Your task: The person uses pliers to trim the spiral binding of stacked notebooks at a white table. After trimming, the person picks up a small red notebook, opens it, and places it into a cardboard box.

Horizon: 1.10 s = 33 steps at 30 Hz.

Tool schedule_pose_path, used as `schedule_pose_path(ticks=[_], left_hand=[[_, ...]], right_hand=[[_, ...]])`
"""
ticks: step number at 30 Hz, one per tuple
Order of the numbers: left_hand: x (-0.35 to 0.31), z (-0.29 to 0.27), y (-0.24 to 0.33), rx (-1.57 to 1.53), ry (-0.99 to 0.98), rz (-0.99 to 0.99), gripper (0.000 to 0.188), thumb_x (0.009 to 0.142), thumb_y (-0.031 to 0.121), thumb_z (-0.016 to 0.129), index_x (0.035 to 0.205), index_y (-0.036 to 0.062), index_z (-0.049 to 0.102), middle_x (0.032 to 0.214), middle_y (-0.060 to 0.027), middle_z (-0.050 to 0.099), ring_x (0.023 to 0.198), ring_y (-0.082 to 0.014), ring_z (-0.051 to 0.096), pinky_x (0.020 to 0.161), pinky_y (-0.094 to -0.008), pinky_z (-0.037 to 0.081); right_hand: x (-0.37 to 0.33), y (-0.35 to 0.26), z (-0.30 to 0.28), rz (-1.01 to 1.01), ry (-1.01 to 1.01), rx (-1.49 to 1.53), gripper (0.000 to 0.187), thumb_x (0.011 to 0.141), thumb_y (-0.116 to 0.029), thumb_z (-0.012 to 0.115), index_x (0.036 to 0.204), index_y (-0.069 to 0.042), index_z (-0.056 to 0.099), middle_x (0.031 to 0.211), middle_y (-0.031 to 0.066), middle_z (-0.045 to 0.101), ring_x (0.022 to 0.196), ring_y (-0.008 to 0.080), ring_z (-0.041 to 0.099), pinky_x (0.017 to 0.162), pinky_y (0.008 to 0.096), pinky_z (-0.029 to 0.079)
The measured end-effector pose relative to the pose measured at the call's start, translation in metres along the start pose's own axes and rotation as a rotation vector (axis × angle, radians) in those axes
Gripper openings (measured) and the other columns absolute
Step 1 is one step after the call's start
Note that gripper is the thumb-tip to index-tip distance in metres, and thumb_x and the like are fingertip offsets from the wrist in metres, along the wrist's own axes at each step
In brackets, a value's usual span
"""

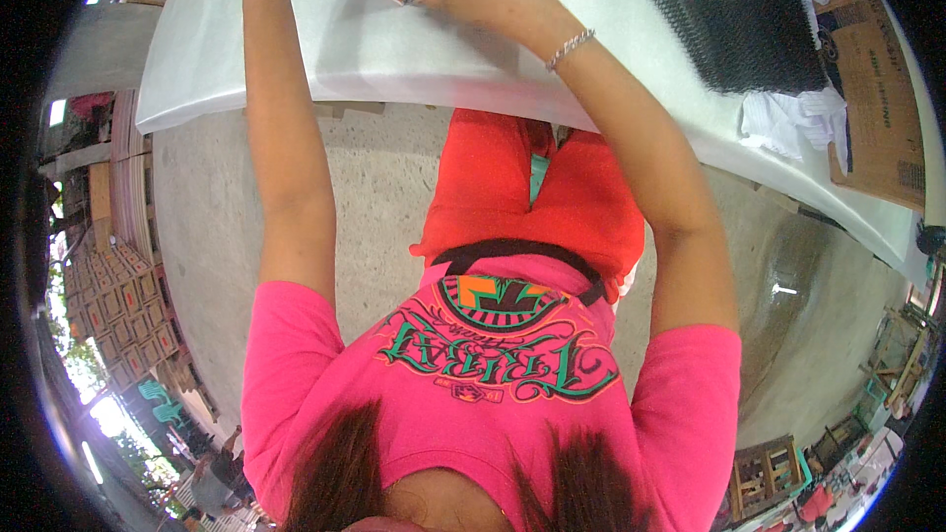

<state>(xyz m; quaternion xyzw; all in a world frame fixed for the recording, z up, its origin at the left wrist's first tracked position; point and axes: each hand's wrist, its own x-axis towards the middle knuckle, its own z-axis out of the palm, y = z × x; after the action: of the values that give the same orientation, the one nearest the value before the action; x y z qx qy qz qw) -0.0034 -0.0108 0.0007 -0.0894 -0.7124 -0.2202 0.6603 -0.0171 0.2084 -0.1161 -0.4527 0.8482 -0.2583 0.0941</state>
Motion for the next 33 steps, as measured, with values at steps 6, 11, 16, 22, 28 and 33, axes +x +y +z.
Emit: schedule_pose_path(ticks=[6, 11, 16, 22, 28, 33], left_hand=[[0.003, 0.0, 0.001, -0.156, 0.003, -0.122, 0.038, 0.104, 0.024, 0.038, 0.094, -0.0023, 0.064, 0.096, -0.0124, 0.064, 0.092, -0.0216, 0.059, 0.088, -0.0329, 0.045], [-0.003, -0.005, 0.001, -0.556, 0.0, -0.437, 0.043, 0.106, 0.033, 0.041, 0.116, -0.0001, 0.066, 0.106, -0.0096, 0.065, 0.096, -0.0208, 0.059, 0.088, -0.0323, 0.046], [0.005, -0.087, -0.021, -1.062, -0.21, -0.51, 0.048, 0.107, 0.036, 0.04, 0.133, 0.0002, 0.059, 0.124, -0.0128, 0.063, 0.116, -0.0227, 0.056, 0.101, -0.0353, 0.041], [-0.031, -0.061, 0.139, -0.603, -0.051, -0.352, 0.055, 0.108, 0.04, 0.027, 0.119, 0.0002, 0.064, 0.117, -0.0205, 0.062, 0.111, -0.0302, 0.056, 0.105, -0.0459, 0.037], [-0.032, -0.114, 0.324, -1.638, -0.269, -1.249, 0.062, 0.106, 0.047, 0.034, 0.101, -0.0048, 0.067, 0.092, -0.0265, 0.068, 0.08, -0.0384, 0.066, 0.084, -0.0541, 0.052], [-0.034, -0.082, 0.346, -2.455, -0.09, -0.747, 0.062, 0.1, 0.031, 0.06, 0.123, -0.0257, 0.052, 0.126, -0.0371, 0.057, 0.123, -0.0463, 0.055, 0.116, -0.0509, 0.03]], right_hand=[[-0.005, 0.002, 0.0, 0.046, -0.02, -0.045, 0.055, 0.096, -0.058, 0.055, 0.109, -0.006, 0.068, 0.079, 0.0229, 0.07, 0.079, 0.039, 0.07, 0.075, 0.0456, 0.054], [-0.05, 0.026, -0.001, 0.076, 0.213, -0.182, 0.054, 0.092, -0.056, 0.062, 0.112, -0.006, 0.065, 0.098, 0.0253, 0.066, 0.095, 0.041, 0.066, 0.083, 0.0522, 0.05], [-0.088, 0.051, -0.015, 0.267, 0.381, -0.356, 0.057, 0.094, -0.057, 0.058, 0.116, -0.005, 0.061, 0.118, 0.0275, 0.059, 0.113, 0.043, 0.055, 0.095, 0.0555, 0.039], [-0.109, 0.103, -0.022, 0.22, 0.576, -0.512, 0.064, 0.093, -0.058, 0.06, 0.135, -0.01, 0.057, 0.139, 0.0283, 0.046, 0.132, 0.0434, 0.041, 0.11, 0.0599, 0.024], [-0.097, 0.071, -0.024, 0.153, 0.629, -0.357, 0.052, 0.09, -0.046, 0.069, 0.132, -0.017, 0.06, 0.139, 0.0245, 0.045, 0.132, 0.0411, 0.038, 0.11, 0.0583, 0.021], [-0.08, 0.075, -0.022, 0.169, 0.659, -0.296, 0.046, 0.088, -0.044, 0.072, 0.127, -0.021, 0.063, 0.135, 0.0225, 0.047, 0.129, 0.0393, 0.04, 0.104, 0.0544, 0.025]])
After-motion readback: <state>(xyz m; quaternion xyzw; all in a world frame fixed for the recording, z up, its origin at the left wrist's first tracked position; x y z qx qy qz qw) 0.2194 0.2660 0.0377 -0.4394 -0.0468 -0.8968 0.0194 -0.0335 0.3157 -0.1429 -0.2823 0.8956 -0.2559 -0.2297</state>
